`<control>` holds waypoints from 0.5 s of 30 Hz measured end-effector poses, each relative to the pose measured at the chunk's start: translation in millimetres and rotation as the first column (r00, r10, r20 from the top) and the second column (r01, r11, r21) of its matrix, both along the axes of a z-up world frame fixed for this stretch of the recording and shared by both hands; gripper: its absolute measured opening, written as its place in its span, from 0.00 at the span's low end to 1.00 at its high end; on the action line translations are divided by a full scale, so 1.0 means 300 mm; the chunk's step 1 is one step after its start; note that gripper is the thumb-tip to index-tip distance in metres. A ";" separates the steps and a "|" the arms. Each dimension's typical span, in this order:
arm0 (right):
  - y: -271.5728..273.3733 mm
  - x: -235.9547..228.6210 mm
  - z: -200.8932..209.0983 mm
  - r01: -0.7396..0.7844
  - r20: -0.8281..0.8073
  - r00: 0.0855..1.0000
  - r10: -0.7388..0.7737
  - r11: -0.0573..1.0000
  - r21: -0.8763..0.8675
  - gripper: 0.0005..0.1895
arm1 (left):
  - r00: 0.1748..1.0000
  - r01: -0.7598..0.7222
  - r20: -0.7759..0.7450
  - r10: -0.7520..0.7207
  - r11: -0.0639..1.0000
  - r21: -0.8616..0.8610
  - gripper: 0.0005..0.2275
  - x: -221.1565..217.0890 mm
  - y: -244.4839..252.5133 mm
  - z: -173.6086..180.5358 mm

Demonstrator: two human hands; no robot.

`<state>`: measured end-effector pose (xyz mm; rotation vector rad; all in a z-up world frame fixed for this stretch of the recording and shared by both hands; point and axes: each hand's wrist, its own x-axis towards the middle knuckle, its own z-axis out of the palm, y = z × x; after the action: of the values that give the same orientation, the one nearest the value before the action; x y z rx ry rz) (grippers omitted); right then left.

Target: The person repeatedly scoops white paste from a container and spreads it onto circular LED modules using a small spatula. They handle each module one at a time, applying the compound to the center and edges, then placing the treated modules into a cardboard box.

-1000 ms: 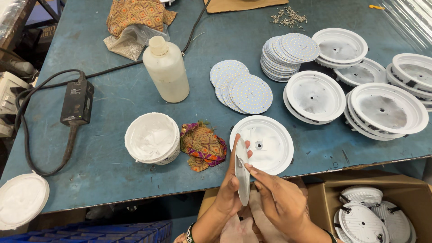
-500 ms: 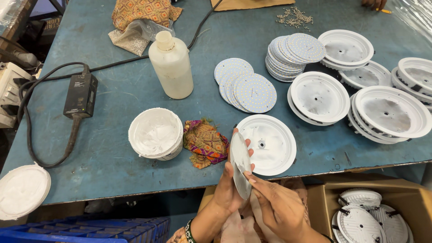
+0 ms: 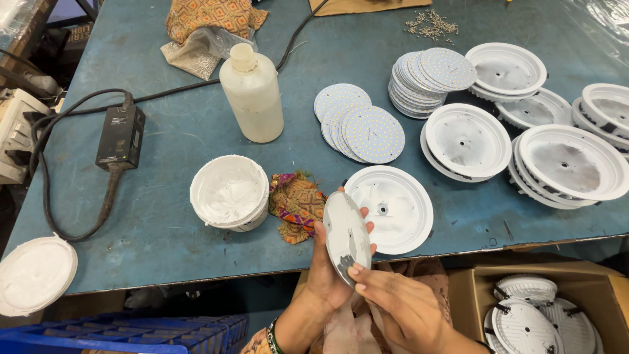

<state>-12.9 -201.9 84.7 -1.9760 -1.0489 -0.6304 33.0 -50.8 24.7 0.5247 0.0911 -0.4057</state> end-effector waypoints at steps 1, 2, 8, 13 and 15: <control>-0.011 0.006 -0.001 -0.028 0.021 0.999 0.028 0.999 -0.016 0.13 | 1.000 -0.001 -0.013 0.001 0.999 -0.035 0.46 -0.004 0.002 0.007; -0.024 0.014 -0.004 -0.049 0.041 0.998 0.050 0.999 -0.023 0.13 | 1.000 -0.004 -0.026 0.002 0.997 -0.071 0.45 -0.008 0.003 0.014; -0.096 0.041 -0.048 -0.126 0.110 0.985 0.131 0.991 -0.049 0.13 | 0.998 0.001 -0.065 -0.014 0.981 -0.192 0.42 -0.021 0.008 0.054; -0.162 0.026 -0.091 -0.085 0.127 0.988 0.092 0.995 -0.061 0.12 | 0.999 -0.029 -0.038 0.021 0.974 -0.223 0.43 -0.020 0.006 0.085; -0.188 0.023 -0.092 -0.053 0.037 0.998 0.053 0.999 -0.005 0.14 | 1.000 -0.030 -0.001 0.030 0.975 -0.218 0.43 -0.012 0.005 0.097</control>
<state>-6.1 -258.4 57.2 -1.9403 -1.1219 -0.6392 29.5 -49.3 53.8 0.3068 0.0515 -0.3804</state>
